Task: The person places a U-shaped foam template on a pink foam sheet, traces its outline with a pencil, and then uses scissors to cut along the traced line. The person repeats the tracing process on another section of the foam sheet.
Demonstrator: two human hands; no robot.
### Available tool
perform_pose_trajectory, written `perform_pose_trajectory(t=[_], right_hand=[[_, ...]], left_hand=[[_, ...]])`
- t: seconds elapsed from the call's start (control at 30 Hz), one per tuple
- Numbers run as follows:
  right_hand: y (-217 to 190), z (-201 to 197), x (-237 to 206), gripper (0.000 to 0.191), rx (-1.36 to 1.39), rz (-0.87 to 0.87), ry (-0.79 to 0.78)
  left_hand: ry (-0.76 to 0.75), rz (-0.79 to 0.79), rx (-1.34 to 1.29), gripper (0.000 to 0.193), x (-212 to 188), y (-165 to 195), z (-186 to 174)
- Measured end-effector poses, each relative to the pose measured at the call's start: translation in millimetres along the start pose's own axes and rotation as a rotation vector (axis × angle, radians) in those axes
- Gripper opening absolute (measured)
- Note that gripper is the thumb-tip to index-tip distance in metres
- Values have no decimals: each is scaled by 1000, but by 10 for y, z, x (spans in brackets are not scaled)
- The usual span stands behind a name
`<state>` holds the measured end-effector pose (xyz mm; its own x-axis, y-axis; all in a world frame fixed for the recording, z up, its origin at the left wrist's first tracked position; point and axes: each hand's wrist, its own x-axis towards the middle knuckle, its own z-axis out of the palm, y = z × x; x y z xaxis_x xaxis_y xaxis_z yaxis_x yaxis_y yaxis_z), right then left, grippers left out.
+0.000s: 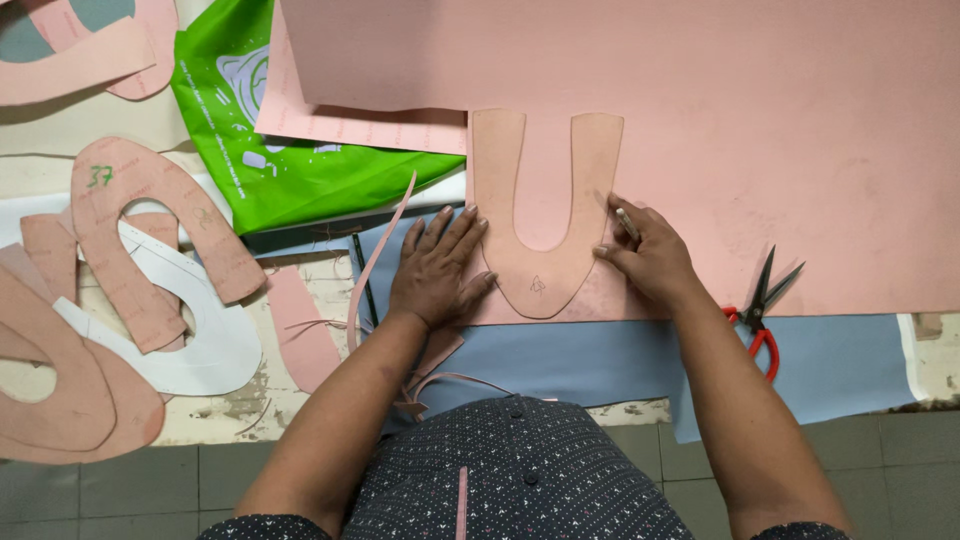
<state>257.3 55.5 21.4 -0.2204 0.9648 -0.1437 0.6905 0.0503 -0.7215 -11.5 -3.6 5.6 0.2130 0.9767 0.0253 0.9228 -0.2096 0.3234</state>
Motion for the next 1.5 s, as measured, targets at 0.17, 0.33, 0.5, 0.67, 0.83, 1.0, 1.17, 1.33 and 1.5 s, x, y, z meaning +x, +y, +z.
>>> perform_pose_trajectory(t=[0.17,0.33,0.5,0.67,0.83,1.0,1.17,1.33,1.5], right_hand=[[8,-6,5,78,-63,21,-12],[-4,-12,18,78,-58,4,-12],[-3,-11,16,78,-73,2,-15],[-55,-36,93,64,-69,201,-53],[-274,-105,343,67,-305,-15,89],[-630,-193,749,104,-382,-234,32],[-766,-258,800,97,-640,104,-172],[-397,-361,613,65,-569,261,-192],[208,-532,114,32,55,381,-3]], left_hand=[[-13,1,-1,83,7,8,17],[-29,-7,-13,86,21,4,-6],[-27,-20,-12,86,14,9,-28],[-34,-11,1,86,8,2,-45],[-46,-15,6,87,7,-3,-62],[-52,-10,9,86,-7,-16,-91],[-65,-25,-8,88,-27,-61,-103],[4,-44,-95,88,-47,-87,-55],[185,-8,-154,78,-94,-141,6]])
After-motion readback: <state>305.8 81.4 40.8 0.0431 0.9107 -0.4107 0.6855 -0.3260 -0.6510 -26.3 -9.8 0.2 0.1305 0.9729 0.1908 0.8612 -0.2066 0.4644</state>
